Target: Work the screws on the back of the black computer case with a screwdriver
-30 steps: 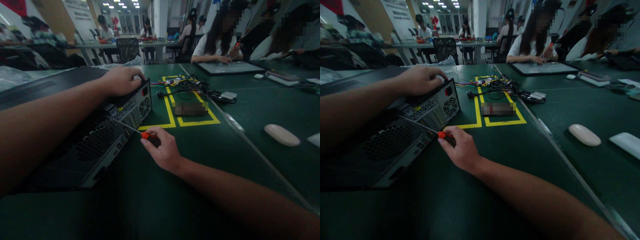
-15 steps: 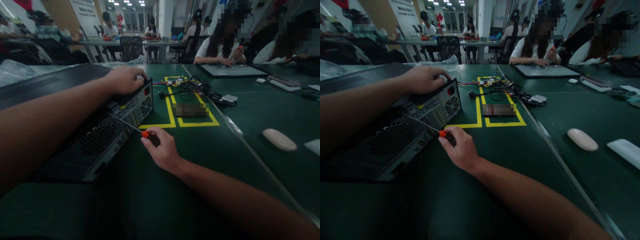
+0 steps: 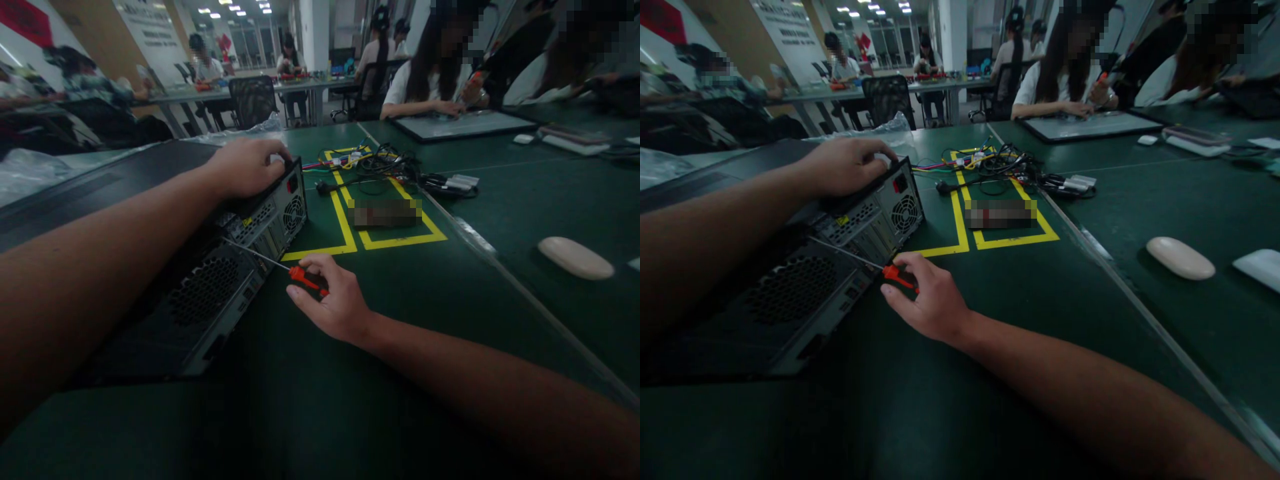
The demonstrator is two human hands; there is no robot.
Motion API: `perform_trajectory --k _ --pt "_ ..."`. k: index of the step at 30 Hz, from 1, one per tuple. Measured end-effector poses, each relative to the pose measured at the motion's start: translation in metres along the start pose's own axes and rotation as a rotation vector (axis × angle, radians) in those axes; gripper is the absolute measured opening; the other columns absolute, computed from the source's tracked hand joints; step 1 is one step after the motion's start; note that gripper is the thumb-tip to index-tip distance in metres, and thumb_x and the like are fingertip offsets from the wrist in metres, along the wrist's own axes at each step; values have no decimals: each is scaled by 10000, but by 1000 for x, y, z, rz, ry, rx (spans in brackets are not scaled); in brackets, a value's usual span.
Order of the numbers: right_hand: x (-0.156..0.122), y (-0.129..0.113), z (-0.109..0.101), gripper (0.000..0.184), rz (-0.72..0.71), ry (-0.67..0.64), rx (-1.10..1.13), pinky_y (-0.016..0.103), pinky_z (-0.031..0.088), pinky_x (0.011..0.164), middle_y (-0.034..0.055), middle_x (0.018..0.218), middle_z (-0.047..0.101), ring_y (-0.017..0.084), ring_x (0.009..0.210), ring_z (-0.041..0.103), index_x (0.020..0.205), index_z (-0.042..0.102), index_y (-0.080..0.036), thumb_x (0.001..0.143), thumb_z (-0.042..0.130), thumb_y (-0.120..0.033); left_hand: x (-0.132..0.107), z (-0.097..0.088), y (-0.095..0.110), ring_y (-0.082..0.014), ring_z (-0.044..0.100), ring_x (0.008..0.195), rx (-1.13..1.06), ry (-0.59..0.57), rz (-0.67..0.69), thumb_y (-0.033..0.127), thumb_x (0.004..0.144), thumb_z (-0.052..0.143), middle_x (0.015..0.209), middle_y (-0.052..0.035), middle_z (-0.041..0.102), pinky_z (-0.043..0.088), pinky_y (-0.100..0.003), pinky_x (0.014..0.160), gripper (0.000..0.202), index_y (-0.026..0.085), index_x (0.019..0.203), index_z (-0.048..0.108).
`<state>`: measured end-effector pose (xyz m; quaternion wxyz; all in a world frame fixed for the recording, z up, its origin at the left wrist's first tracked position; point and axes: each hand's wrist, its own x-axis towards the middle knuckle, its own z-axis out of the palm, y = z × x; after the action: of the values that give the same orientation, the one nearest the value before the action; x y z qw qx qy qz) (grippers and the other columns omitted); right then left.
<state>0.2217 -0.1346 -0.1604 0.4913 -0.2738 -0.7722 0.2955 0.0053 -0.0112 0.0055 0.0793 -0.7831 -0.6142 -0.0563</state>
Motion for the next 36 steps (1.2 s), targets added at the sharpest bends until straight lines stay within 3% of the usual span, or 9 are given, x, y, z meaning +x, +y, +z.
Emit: perform_trajectory --k 6,11,22,30,36 --pt "0 1 4 198 31 20 23 330 606 798 20 1027 798 186 855 764 1189 622 -270 1040 734 -336 0 -3 2 -348 731 1265 13 -7 10 367 1057 424 1396 -156 789 540 -479 1113 614 181 1546 744" --pt "1 1 4 138 51 28 -2 350 619 833 36 1065 808 195 892 761 1148 650 -269 1059 723 -345 1 -1 -2 -331 736 1213 16 -3 25 397 1052 426 1293 -134 806 541 -467 1100 626 200 1553 744" --pt "1 -2 2 148 51 -10 -27 374 639 909 55 1099 797 214 964 759 1151 695 -255 1098 721 -390 0 0 2 -381 747 1264 -21 3 -4 380 1079 436 1339 -161 819 559 -530 1125 605 183 1549 761" --pt "1 1 2 195 61 -25 -75 404 655 943 77 1145 822 241 1013 767 1206 746 -249 1109 728 -418 -1 2 1 -338 754 1226 -11 7 -29 411 1088 439 1290 -111 826 555 -479 1109 594 249 1560 762" --pt "1 -1 -1 223 30 -26 -57 382 655 932 81 1107 820 237 1007 776 1195 770 -237 1136 693 -438 -1 2 0 -347 757 1223 -23 -3 -21 414 1091 425 1331 -119 831 550 -483 1097 602 253 1567 757"
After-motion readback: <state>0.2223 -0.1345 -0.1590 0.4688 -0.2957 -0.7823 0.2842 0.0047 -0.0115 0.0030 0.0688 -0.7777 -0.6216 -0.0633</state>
